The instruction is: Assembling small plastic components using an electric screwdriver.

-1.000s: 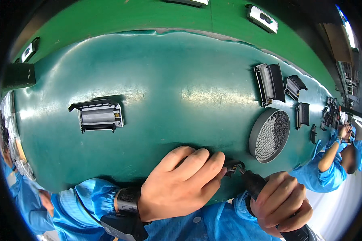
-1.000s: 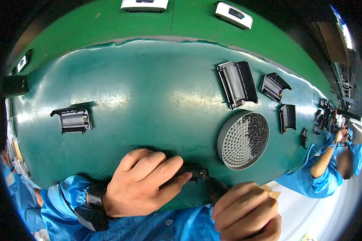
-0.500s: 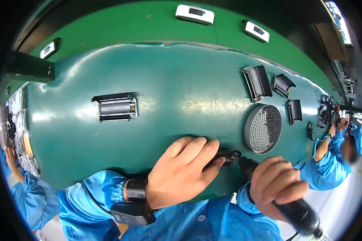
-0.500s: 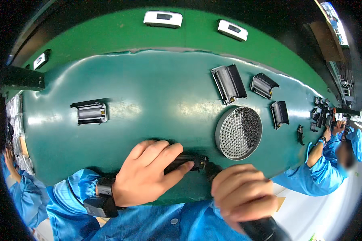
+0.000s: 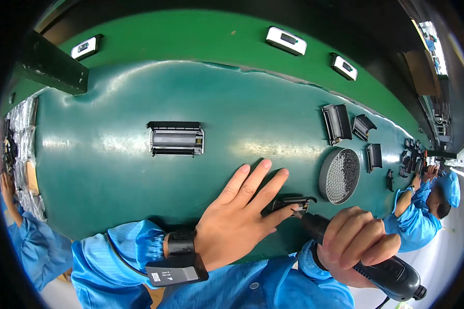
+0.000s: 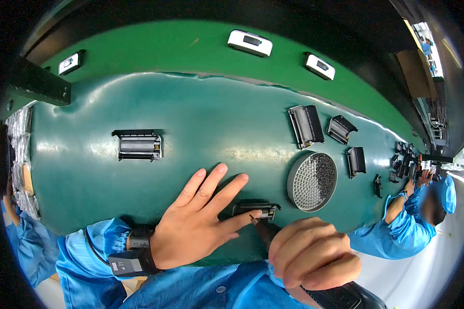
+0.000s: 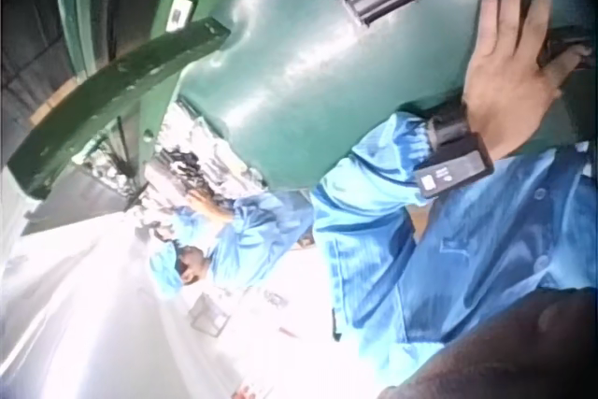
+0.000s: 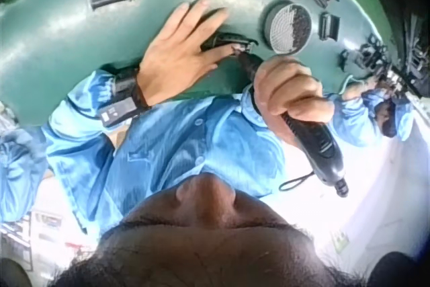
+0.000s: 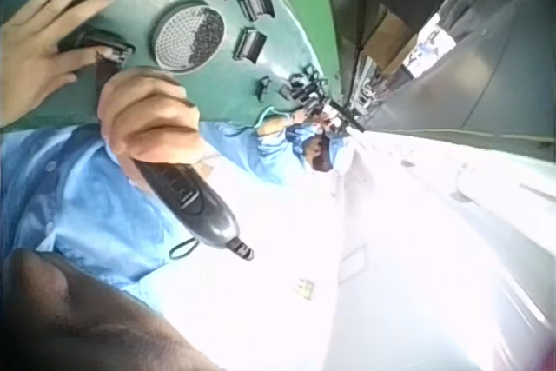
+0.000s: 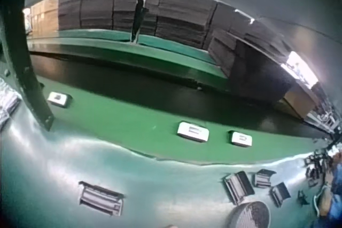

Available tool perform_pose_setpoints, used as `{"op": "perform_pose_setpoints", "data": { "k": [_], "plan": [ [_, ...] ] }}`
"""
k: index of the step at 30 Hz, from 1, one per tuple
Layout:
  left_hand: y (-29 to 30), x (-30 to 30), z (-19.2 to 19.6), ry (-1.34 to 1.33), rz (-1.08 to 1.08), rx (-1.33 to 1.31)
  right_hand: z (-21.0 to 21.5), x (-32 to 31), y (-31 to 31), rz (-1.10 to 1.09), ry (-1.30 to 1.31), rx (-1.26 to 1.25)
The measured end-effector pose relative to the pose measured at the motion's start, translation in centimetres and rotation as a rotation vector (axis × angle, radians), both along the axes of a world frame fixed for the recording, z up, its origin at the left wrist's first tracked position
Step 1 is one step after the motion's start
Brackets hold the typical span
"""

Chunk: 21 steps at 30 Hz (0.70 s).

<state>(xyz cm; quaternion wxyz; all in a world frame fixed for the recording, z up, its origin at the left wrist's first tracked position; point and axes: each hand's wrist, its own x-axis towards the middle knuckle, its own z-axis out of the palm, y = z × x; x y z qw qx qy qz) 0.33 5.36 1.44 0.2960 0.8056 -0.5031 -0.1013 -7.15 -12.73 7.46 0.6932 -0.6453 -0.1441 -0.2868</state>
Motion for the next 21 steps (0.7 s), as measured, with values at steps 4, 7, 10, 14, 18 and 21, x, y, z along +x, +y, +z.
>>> {"op": "perform_pose_setpoints", "data": {
  "k": [4,7,10,14,18,21],
  "plan": [
    [0.0,0.3,-0.2,-0.034,0.013,-0.007,-0.6,0.1,0.0,0.078,0.016,0.045],
    [0.0,0.3,-0.5,-0.012,0.029,-0.025,-1.1,0.7,1.0,0.049,0.022,0.078],
    [-0.1,0.1,-0.9,0.009,0.041,-0.047,-1.2,1.3,1.9,-0.053,0.064,0.034],
    [-0.2,-0.1,-1.1,0.030,0.051,-0.065,-1.2,1.4,2.5,-0.137,0.080,0.054],
    [-0.2,-0.3,-1.1,0.048,0.058,-0.075,-1.0,1.3,2.6,-0.132,0.111,0.065],
    [-0.2,-0.3,-1.5,0.052,0.060,-0.078,-1.5,1.2,2.6,-0.162,0.099,0.078]
  ]
}}
